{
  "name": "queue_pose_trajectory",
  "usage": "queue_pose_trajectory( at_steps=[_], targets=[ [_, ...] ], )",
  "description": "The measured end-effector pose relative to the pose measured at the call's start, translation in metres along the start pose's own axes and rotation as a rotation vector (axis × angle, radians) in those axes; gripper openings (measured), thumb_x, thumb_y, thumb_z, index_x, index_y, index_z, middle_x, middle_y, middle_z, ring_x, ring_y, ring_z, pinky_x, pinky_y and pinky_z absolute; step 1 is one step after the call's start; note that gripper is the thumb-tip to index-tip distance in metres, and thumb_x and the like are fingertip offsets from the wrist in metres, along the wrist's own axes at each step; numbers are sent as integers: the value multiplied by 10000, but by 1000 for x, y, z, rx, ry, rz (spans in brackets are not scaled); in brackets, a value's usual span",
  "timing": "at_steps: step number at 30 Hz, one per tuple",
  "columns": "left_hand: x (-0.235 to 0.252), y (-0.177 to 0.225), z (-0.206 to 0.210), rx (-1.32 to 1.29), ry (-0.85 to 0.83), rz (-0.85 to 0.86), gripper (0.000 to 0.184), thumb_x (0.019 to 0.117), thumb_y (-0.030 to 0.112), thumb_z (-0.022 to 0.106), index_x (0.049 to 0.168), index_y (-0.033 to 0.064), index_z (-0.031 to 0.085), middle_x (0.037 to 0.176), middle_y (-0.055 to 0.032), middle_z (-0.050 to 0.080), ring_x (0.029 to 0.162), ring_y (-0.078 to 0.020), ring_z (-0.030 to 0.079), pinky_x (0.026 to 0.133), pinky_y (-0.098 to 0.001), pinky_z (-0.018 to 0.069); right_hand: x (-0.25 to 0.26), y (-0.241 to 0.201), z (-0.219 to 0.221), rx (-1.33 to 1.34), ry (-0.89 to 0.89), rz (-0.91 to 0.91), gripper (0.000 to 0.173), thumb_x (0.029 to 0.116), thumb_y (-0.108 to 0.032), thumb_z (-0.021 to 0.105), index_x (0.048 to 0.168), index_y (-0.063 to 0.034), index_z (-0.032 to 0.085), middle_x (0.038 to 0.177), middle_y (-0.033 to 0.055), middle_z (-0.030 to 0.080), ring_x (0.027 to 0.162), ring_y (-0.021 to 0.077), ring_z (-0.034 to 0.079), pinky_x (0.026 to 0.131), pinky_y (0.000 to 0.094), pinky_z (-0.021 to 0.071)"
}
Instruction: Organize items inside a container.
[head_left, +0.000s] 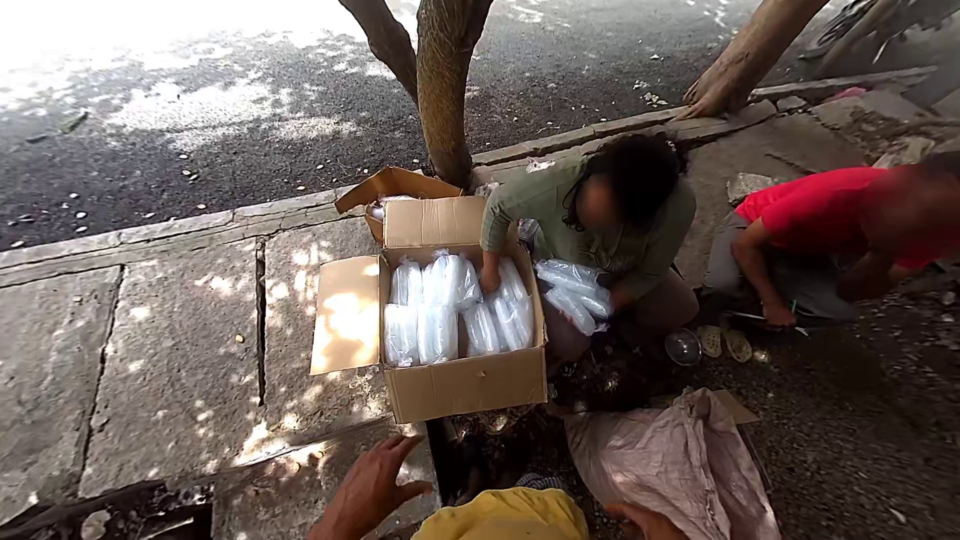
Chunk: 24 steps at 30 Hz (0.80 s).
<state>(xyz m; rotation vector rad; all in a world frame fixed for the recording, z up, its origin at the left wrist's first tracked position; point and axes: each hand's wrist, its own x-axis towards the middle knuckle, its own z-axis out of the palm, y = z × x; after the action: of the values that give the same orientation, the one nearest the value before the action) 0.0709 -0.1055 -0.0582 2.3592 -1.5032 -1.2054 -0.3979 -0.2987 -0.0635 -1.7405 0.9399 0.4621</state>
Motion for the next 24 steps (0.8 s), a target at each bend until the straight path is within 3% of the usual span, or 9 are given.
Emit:
queue_pose_trajectory(
  at_steps=[1,3,5,10,17,21,24],
  targets=[
    [8,9,-6,-84,116,-31,790,832,610,763,1468,189,557,1370,-116,628,1228,-307,624,1045,-555,508,25,5,-15,-44,122,36,734,848,-562,786,1390,-94,624,1311,167,667,1153,315,675,998,519,557],
    [11,34,-10,-255,352,-59,758,866,642,709,1459,193,560,1353,-49,644,1197,-212,646,1009,-473,554,76,8,-44,-136,278,13,655,904,-574,704,1370,-118,641,1305,136,666,1168,286,666,1010,494,552],
    [9,57,-8,-348,506,-43,715,883,645,682,1435,203,578,1316,-4,663,1165,-149,658,951,-406,587,125,2,-68,-215,277,-61,598,945,-547,661,1363,-119,649,1314,119,675,1211,275,652,1071,495,513],
    [-28,63,-10,-261,380,57,577,884,612,705,1336,256,669,1227,63,703,1108,-82,673,965,-362,584,239,-19,-73,-342,233,-226,459,981,-462,641,1312,-147,687,1259,90,697,1211,265,644,1067,507,506],
    [-61,55,-93,-111,658,-26,635,880,645,686,1349,218,659,1214,52,713,1100,-108,679,939,-398,586,362,-98,-46,-382,200,-410,326,1031,-301,586,1255,-101,712,1217,120,708,1207,272,643,1081,475,491],
    [-52,43,-122,-128,623,-21,637,906,549,721,1372,124,634,1237,-53,704,1112,-154,688,957,-386,593,431,-132,-27,-522,133,-445,287,1027,-259,573,1208,-99,729,1205,134,708,1205,312,638,1026,541,507],
    [-21,19,-126,-185,551,-21,605,915,481,743,1366,94,633,1230,-83,707,1108,-168,690,948,-379,593,483,-141,-9,-625,4,-397,292,1030,-253,566,1204,-71,715,1228,159,691,1204,350,631,1019,574,497]
  ],
)
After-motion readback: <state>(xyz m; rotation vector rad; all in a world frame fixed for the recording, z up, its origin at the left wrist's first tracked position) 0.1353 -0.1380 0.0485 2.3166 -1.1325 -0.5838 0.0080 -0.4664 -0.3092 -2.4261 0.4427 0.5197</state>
